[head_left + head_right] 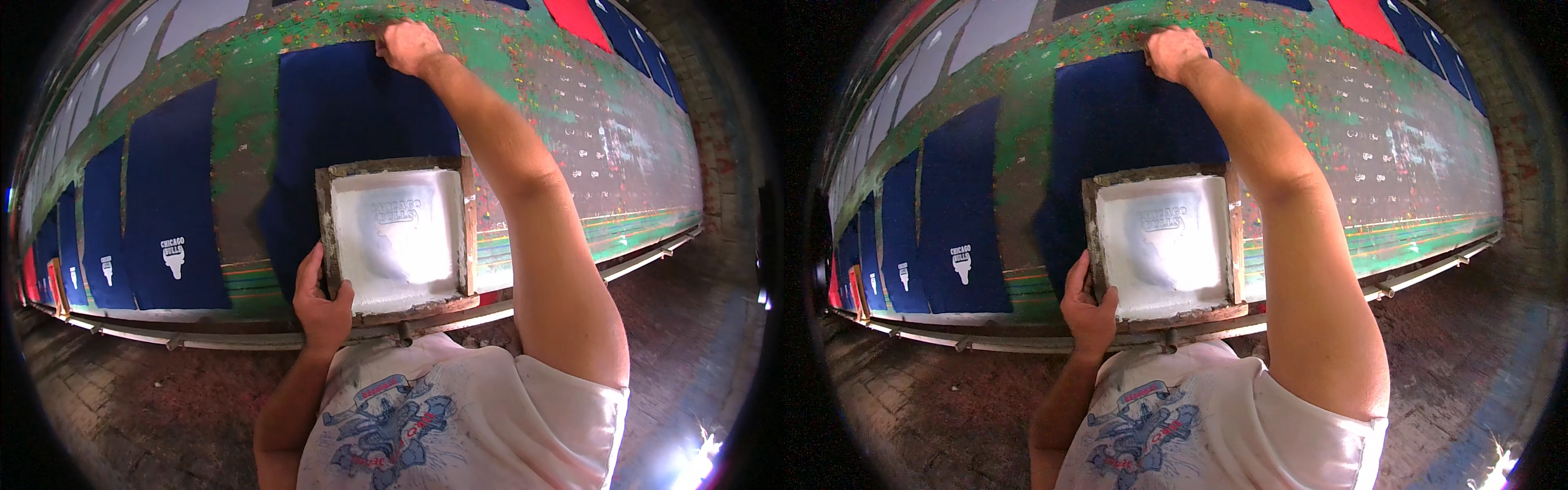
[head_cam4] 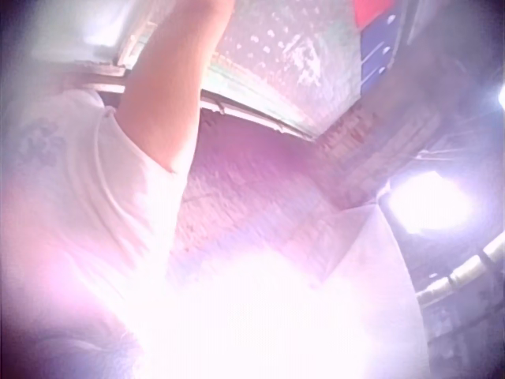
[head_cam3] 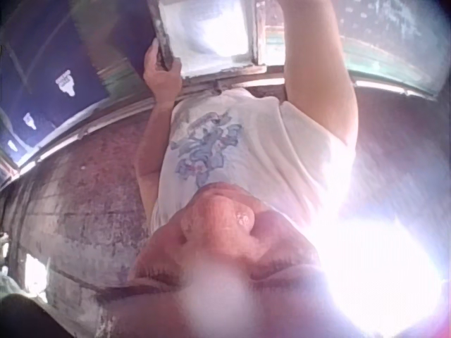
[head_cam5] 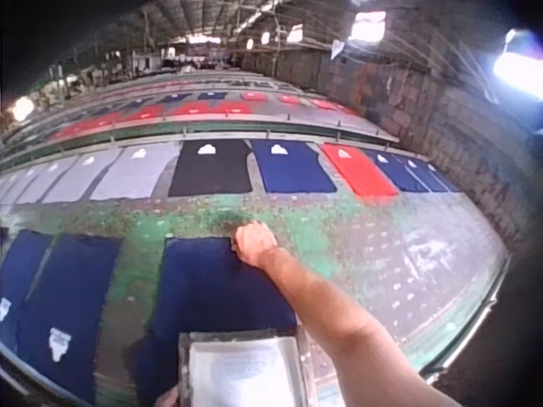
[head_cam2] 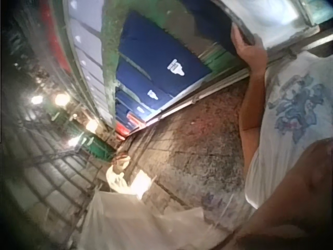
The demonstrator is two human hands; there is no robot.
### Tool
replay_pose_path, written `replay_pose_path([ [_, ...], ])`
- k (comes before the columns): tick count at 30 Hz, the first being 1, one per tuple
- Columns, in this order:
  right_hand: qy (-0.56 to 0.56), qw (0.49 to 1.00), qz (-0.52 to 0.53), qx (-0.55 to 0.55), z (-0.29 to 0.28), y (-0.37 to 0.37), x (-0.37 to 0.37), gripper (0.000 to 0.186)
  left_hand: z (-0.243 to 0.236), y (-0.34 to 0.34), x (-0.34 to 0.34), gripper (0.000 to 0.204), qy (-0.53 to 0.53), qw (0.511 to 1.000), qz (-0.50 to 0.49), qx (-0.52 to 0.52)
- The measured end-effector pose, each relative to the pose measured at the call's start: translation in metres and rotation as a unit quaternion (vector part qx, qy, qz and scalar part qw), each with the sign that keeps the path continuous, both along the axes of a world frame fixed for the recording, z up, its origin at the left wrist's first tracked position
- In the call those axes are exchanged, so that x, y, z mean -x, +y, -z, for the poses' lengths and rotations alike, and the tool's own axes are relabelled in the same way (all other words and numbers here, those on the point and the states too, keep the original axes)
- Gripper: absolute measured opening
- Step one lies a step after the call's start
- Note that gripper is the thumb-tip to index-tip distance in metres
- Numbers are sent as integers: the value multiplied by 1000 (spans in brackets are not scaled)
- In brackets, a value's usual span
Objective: The person screen prints a logo onto multiple t-shirts using a squeegee and ink. They apply white ink first, then switch to red ink, printing the same logo onto blue, black, and red shirts laid out on a long table.
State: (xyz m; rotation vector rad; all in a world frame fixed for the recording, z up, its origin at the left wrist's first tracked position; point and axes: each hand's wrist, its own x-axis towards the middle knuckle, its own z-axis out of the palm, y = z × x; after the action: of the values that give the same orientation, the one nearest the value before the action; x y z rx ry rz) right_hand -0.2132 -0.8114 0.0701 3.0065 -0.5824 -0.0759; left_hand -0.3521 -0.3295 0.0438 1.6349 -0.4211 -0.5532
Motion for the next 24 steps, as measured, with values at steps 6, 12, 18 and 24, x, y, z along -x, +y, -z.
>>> replay_pose_path([
  [6,-36,999,-2,-23,-3,4,-8,32,-2,-1,0,77,11,1000,-5,-13],
  [12,15,997,-3,-78,-19,5,-11,28,-10,0,-6,79,-67,995,30,-67],
  [18,1,994,-5,-109,-24,10,-3,37,-7,-5,-5,79,-51,998,19,-18],
  [24,-2,996,-27,-85,-20,7,1,42,-6,-6,-3,80,-20,1000,12,1],
])
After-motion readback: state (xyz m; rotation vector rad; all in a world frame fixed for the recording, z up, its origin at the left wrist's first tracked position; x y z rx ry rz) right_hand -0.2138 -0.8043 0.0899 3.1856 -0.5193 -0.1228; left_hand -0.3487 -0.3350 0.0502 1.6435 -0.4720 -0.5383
